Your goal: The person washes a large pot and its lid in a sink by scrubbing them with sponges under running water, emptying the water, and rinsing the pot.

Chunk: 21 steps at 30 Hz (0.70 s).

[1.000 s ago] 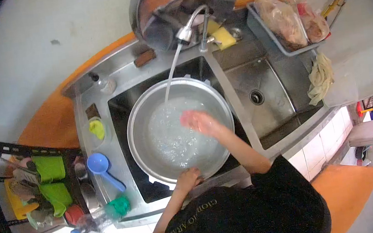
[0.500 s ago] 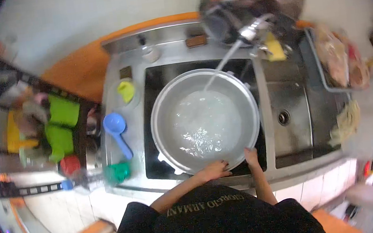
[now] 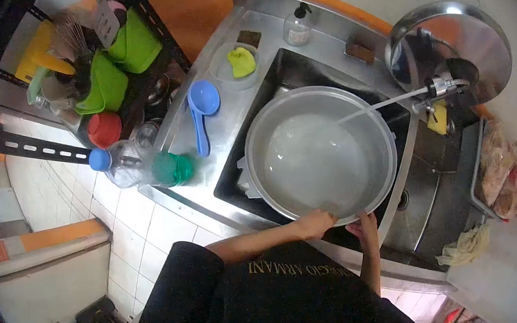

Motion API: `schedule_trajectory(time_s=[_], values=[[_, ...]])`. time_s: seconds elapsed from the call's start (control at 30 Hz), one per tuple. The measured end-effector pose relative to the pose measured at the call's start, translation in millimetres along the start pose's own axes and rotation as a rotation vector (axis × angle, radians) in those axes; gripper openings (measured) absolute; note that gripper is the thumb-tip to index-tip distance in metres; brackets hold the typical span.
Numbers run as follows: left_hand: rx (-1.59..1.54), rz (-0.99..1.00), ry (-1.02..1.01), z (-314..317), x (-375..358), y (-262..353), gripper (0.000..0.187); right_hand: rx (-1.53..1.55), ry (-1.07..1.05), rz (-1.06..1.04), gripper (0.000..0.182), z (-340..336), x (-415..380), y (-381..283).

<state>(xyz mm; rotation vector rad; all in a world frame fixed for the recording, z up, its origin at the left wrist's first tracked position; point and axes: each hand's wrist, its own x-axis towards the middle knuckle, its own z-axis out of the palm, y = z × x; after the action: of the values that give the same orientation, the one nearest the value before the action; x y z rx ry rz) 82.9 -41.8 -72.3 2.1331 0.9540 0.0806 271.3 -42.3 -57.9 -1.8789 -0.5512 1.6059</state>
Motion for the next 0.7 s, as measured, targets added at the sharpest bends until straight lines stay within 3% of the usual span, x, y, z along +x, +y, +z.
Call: schedule_trajectory(time_s=[0.07, 0.27, 0.37, 0.5, 0.7], values=[[-0.006, 0.008, 0.011, 6, -1, 0, 0.025, -0.154, 0.077, -0.03, 0.033, 1, -4, 0], [-0.014, 0.077, 0.018, -29, 1, -7, 0.031, -0.39, 0.155, -0.151, 0.036, 10, 6, -15], [-0.055, 0.095, 0.062, -64, -1, 1, 0.028, -0.338, 0.197, -0.279, 0.038, 19, -10, -46], [-0.123, 0.068, 0.026, -103, 6, 11, 0.022, -0.471, 0.242, -0.309, 0.043, 13, 4, -71], [-0.178, 0.078, 0.101, -134, 17, 8, 0.026, -0.362, 0.18, -0.299, 0.044, 30, -8, -119]])
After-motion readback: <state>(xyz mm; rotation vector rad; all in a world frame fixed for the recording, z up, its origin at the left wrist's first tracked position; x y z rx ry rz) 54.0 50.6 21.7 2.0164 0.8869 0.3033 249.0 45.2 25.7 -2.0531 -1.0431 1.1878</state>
